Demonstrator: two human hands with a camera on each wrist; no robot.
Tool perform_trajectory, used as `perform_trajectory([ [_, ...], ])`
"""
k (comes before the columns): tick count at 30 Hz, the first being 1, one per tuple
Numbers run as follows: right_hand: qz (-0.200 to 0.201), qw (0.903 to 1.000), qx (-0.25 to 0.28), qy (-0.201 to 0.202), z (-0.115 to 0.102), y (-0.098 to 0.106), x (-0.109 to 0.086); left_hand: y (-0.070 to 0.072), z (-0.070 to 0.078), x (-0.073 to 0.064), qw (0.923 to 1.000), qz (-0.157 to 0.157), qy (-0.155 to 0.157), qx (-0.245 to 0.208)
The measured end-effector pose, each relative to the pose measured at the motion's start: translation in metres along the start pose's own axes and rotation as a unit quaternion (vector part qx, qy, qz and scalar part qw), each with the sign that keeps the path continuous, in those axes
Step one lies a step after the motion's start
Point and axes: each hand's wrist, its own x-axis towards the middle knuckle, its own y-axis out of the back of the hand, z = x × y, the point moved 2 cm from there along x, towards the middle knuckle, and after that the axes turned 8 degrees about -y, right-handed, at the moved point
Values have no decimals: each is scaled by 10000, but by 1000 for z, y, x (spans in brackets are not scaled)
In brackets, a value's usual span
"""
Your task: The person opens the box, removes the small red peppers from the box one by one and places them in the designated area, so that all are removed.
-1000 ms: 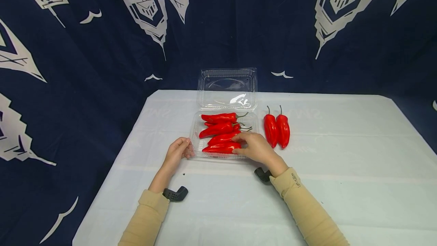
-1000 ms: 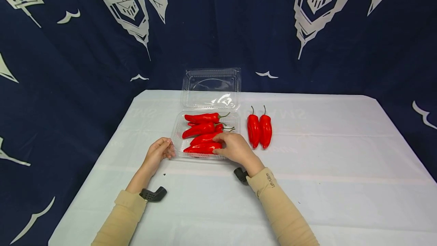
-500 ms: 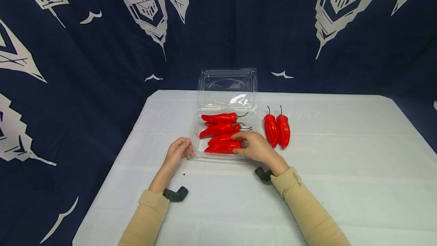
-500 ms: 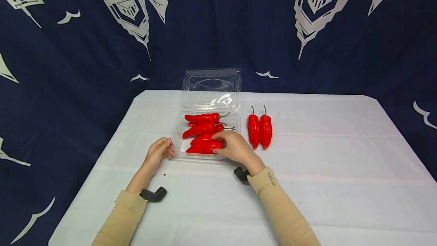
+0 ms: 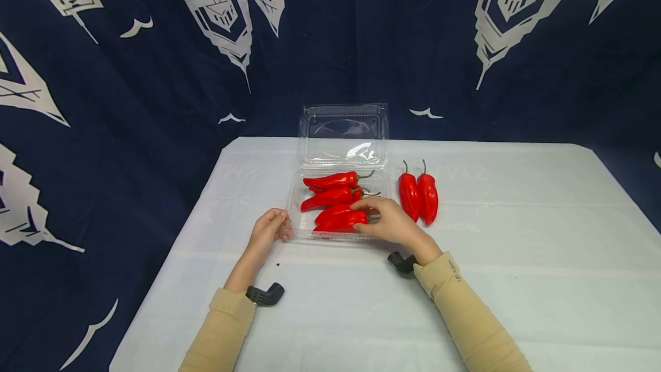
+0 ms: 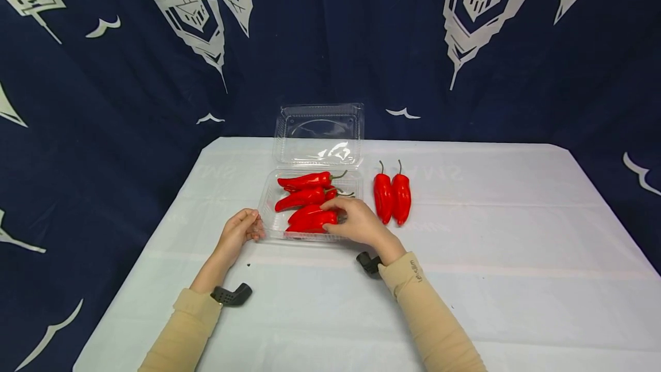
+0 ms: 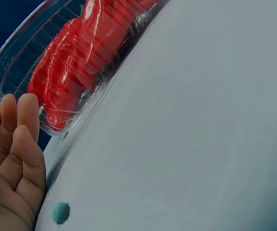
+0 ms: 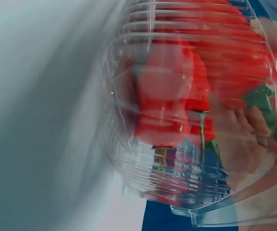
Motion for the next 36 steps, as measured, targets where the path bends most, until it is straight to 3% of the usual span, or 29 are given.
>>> perform_trajectory([
  [7,-42,9994,325,-96,0,2,-1,-1,4,-1,10000,-50,81,-1],
  [14,80,9979,629,145,-1,5,-3,-9,26,-9,9999,-87,78,117],
  [27,-171,9966,728,-357,0,18,-5,-10,27,-9,9999,-61,60,102],
  [36,-403,9946,875,-378,3,27,-6,-9,28,-9,9998,-83,35,183],
])
